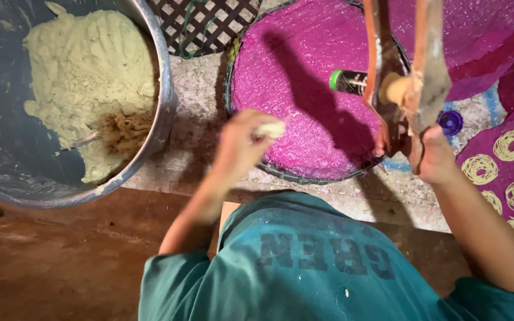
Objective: The person scoops dough from a large metal bowl and uses a handheld press to extrude noodles into circular shapes onto a pink tray. The person repeatedly refills the press and arranges the noodle coils on the tray.
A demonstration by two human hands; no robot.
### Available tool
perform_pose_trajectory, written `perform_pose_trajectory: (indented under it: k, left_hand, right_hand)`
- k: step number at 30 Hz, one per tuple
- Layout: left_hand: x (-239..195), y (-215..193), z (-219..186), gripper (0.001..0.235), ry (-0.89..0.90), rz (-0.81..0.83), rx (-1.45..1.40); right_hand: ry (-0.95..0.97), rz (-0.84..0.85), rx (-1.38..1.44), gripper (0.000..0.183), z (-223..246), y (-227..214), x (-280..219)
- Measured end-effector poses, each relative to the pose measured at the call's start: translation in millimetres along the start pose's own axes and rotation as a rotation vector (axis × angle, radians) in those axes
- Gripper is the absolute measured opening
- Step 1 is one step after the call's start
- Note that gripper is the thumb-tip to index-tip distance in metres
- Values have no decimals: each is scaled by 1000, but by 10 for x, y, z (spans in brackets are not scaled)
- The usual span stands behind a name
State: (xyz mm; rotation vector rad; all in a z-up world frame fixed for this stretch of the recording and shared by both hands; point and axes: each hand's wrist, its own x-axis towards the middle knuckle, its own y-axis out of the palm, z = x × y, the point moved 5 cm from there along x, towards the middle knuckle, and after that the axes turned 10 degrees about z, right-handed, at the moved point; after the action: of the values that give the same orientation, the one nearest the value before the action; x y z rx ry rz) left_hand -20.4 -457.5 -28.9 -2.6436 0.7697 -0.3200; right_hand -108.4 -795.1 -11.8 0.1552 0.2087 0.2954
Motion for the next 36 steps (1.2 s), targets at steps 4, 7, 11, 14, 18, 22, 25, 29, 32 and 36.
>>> perform_pose_trajectory:
  k: [4, 7, 11, 14, 18, 22, 25, 29, 32, 36]
  left_hand:
    - [-519, -1344, -201, 20, -237, -447, -299]
    - [-638, -1822, -637, 31, 63, -576, 320]
    - [-257, -1399, -614, 40, 219, -530, 250]
    - [297, -561, -346, 79, 346, 19, -923]
    - [838, 38, -125, 71, 498, 309, -1761]
    - [1064, 202, 240, 49, 405, 81, -1970]
    - [1087, 102, 387, 46, 539, 109, -1889]
    - [1028, 90, 472, 44, 537, 103, -1835]
    - [1019, 219, 438, 42, 503, 74, -1909]
    - [1242, 162, 327, 40, 563, 54, -1891]
  right_hand:
    - [2, 40, -34, 106, 97, 48, -90]
    - [17, 124, 0, 105, 146, 108, -7]
    - [93, 260, -191, 104, 166, 210, 225]
    - [294, 455, -209, 100, 80, 378, 282]
    - [732, 463, -255, 89, -30, 374, 253]
    - [736, 277, -641, 84, 80, 190, 440]
    - [636, 165, -791, 76, 12, 279, 567]
    - [614, 152, -650, 73, -89, 486, 557]
    - [707, 202, -773, 78, 57, 453, 475]
    - [648, 146, -963, 74, 427, 348, 579]
